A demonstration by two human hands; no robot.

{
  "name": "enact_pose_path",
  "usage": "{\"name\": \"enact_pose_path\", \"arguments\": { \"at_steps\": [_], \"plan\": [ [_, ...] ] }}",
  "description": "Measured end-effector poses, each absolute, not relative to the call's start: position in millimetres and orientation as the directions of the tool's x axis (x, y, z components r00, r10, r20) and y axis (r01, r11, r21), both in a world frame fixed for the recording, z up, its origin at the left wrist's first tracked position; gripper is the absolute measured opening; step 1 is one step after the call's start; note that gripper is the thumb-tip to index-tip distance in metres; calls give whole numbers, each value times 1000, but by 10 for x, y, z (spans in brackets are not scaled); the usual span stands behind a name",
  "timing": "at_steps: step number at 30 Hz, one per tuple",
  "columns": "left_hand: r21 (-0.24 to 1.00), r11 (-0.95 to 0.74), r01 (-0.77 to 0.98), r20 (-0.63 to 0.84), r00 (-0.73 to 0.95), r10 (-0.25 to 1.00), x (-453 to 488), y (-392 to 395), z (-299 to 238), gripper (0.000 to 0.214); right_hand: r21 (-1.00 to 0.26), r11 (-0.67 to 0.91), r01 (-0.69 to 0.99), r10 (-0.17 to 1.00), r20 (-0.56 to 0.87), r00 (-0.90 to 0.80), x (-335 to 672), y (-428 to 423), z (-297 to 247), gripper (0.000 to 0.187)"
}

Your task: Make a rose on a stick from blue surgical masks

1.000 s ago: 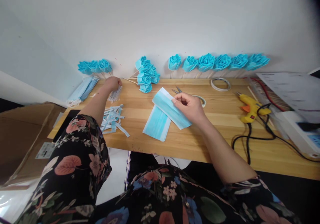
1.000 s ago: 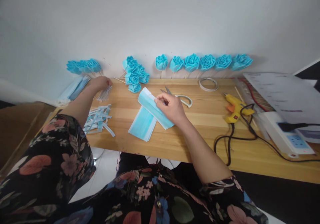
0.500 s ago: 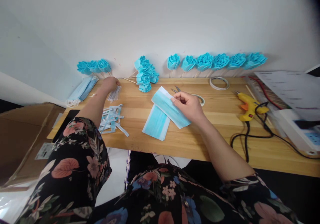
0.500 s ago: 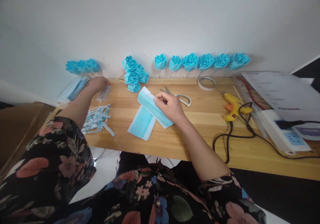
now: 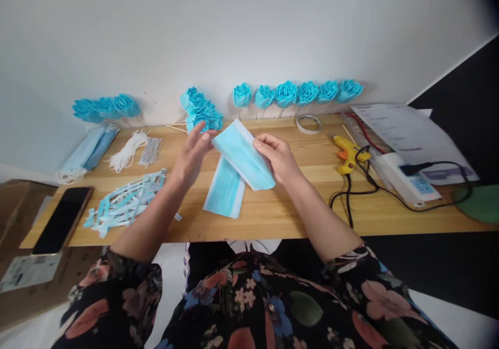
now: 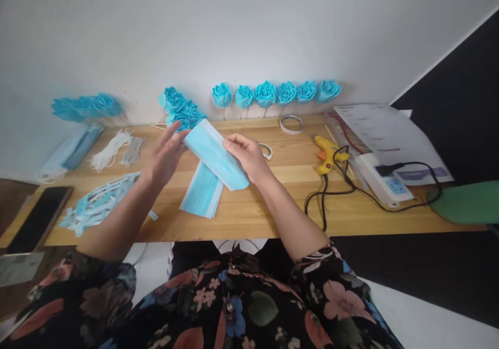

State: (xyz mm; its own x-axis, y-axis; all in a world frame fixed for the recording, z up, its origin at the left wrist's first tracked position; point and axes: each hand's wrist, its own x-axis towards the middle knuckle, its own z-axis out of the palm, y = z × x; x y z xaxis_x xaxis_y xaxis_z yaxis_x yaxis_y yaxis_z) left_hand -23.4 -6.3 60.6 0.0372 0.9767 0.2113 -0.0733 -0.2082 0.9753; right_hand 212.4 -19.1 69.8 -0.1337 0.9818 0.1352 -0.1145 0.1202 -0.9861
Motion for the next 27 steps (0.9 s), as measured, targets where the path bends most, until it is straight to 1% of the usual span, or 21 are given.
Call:
{"name": "enact_pose_path", "arguments": {
  "at_steps": [2,3,5,8,11,13,14,16,18,20,23,25,27],
  "plan": [
    [959,-3,-285,61,192,980,27,-194,557,69,-982,64,-177,991,84,-108,2129,-175,694,38],
    [935,87,-343,9,270,963,122,-236,534,73,-982,50,-180,994,67,-87,2134,-160,686,39],
    [909,195,-370,-52,363,930,247,-282,493,73,-987,36,-156,998,42,-37,2143,-126,667,39],
    [936,194,-294,-83,350,933,300,-288,458,68,-994,19,-110,1000,17,16,2150,-90,638,39],
    [979,103,-177,-48,288,956,257,-258,480,65,-998,24,-51,999,25,-32,2145,-85,599,38],
    [993,35,-112,-7,239,971,197,-237,520,66,-997,62,40,996,59,-72,2150,-81,565,37],
    [996,10,-87,9,213,977,157,-230,541,67,-992,91,91,994,85,-66,2162,-73,549,36],
    [999,-26,-43,32,152,988,46,-231,571,68,-974,151,167,988,156,20,2213,-36,528,34],
    [999,-47,26,44,92,995,-102,-260,570,67,-960,196,202,959,231,164,2302,26,528,31],
    [991,-27,135,20,50,999,-262,-322,544,67,-943,242,228,909,302,288,2410,100,543,31],
    [965,111,238,-123,36,992,-423,-447,490,73,-916,296,272,860,379,340,2536,186,569,38],
    [957,185,222,-202,55,978,-414,-516,458,76,-909,291,299,853,388,350,2553,205,582,45],
    [963,215,164,-231,92,968,-300,-550,425,77,-923,270,275,860,359,362,2517,195,592,45]
  ]
}}
